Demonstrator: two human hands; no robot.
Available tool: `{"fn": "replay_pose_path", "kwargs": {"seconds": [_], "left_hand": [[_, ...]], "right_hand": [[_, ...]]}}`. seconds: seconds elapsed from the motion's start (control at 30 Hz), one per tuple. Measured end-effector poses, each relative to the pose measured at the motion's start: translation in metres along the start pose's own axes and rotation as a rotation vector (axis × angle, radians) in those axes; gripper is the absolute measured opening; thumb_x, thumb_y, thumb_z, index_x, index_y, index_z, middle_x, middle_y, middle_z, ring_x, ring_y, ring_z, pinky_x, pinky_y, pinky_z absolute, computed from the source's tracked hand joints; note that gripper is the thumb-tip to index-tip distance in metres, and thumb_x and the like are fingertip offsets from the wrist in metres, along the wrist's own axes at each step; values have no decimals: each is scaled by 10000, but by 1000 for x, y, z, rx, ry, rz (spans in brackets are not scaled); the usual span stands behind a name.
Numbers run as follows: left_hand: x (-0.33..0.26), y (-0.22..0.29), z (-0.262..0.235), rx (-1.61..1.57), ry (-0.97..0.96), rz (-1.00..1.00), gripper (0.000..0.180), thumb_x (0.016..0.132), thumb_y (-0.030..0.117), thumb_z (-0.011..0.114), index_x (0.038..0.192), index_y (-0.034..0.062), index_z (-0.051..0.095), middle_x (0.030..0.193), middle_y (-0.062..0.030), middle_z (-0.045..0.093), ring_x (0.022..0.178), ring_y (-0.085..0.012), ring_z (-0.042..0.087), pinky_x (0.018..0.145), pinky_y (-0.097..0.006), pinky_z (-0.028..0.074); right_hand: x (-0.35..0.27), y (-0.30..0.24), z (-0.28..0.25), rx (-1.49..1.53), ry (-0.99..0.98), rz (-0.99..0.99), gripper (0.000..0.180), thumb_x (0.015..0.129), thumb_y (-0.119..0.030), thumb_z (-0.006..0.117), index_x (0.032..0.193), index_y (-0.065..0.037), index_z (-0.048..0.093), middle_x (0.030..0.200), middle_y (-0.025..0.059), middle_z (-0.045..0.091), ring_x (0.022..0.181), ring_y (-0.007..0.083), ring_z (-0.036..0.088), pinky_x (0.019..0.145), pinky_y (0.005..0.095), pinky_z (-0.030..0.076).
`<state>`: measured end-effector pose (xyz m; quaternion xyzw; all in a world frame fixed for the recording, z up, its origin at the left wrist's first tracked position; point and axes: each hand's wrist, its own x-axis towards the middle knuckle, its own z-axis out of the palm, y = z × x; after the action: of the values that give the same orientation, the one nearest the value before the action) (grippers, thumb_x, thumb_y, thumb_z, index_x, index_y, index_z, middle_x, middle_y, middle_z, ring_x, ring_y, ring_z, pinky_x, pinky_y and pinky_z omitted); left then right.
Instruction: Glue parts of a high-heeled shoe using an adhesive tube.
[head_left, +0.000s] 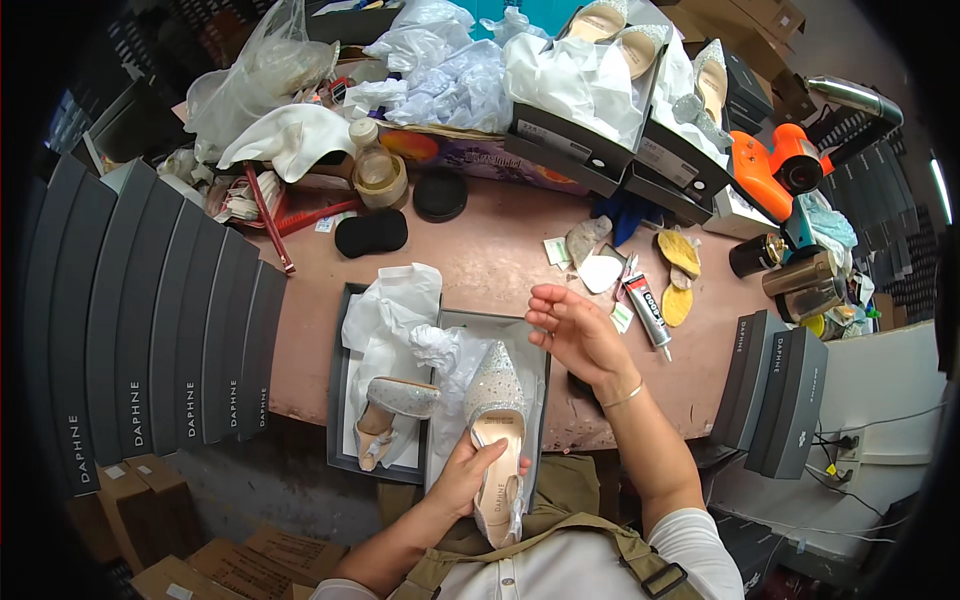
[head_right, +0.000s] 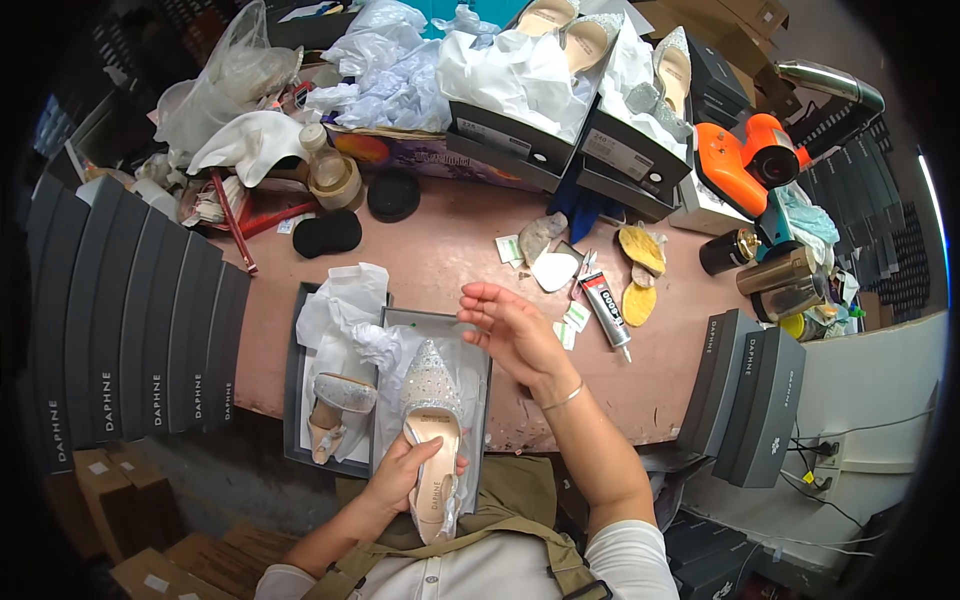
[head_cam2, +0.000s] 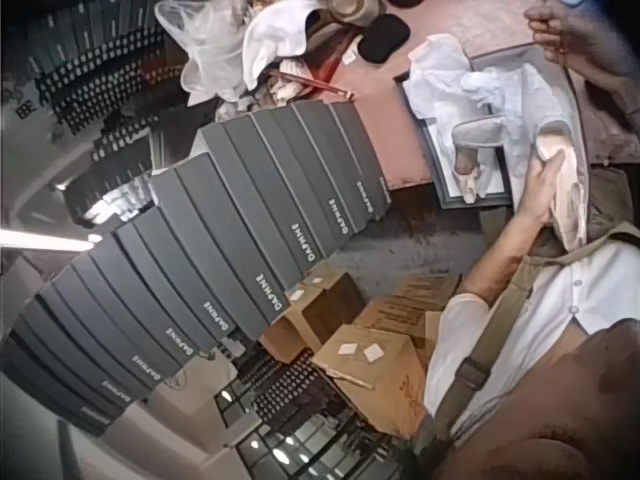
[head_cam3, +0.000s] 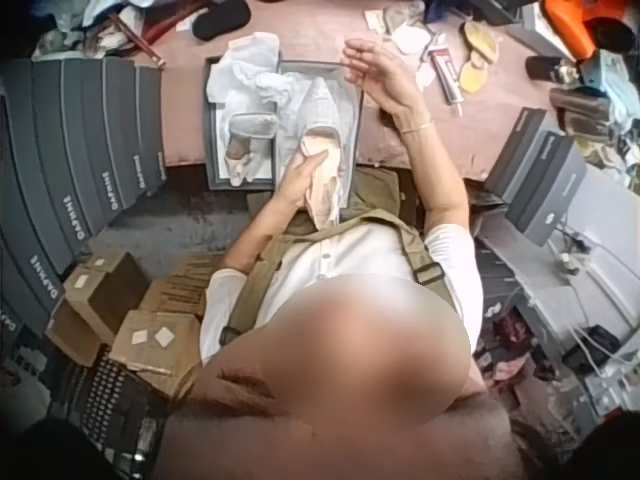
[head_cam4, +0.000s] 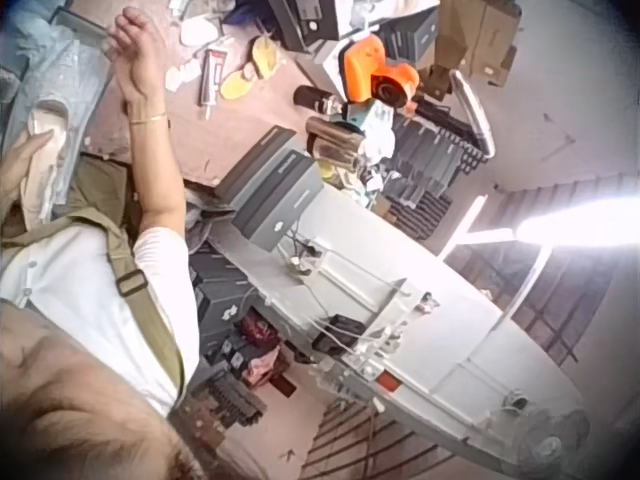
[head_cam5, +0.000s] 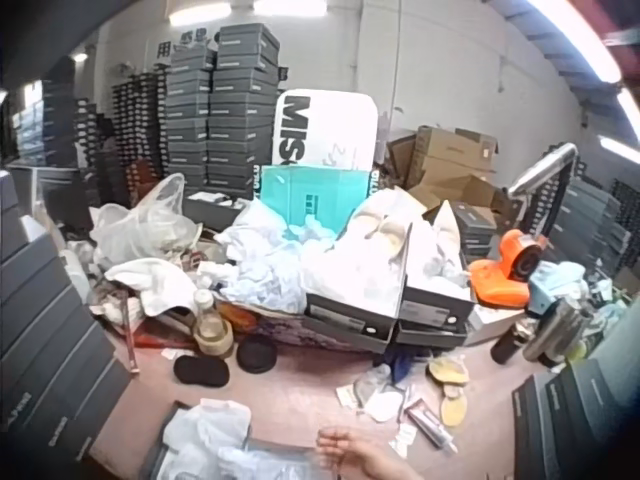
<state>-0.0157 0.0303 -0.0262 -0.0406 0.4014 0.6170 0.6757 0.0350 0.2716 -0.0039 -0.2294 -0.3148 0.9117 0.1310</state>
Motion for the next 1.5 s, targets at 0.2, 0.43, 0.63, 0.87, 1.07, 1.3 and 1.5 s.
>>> {"fn": "replay_pose_path", "kwargs": {"seconds": [0.2,0.43,0.63,0.87,1.07,1.3,1.5], "left_hand": [[-9,-7,14,23,139,118,296,928,121,465,1210,47,415,988,-110,573,809,-220,646,716,-353,560],[-12,-14,14,-14,131,129,326,932,107,479,1232,67,359,984,-109,574,800,-196,639,674,-329,557],[-11,-16,15,31,139,151,274,927,115,460,1189,38,442,974,-94,564,793,-198,638,704,-347,563],[-11,-16,16,46,156,188,291,931,118,462,1207,48,408,980,-94,561,799,-189,632,695,-338,562],[-11,-16,18,66,169,223,294,931,114,457,1211,55,392,997,-96,556,809,-191,629,691,-334,561],[-13,-13,13,46,122,144,262,930,116,447,1182,47,429,929,-117,590,768,-206,639,672,-334,557],[-11,-10,12,39,72,77,261,927,137,441,1160,21,466,895,-137,615,741,-218,646,663,-334,551]], "right_hand": [[-54,36,30,-150,35,-121,359,876,-104,513,1215,13,509,1196,108,549,1126,204,512,930,351,419],[-75,60,47,-319,118,-261,359,864,-41,501,1217,24,510,1227,107,522,1153,190,486,980,348,382],[-73,63,51,-397,109,-298,367,861,-28,495,1225,14,513,1269,91,467,1170,182,458,986,326,359],[-72,64,53,-516,102,-316,387,853,-6,485,1239,8,520,1258,87,453,1152,161,451,978,298,350],[-72,64,55,-543,107,-317,387,851,-8,489,1237,9,524,1252,84,455,1145,154,451,969,284,349],[-71,65,54,-499,108,-334,373,854,-18,496,1225,16,526,1237,88,472,1128,160,470,963,297,359],[-74,64,55,-488,110,-334,364,856,-18,489,1217,11,530,1234,90,468,1115,156,464,957,287,356]]}}
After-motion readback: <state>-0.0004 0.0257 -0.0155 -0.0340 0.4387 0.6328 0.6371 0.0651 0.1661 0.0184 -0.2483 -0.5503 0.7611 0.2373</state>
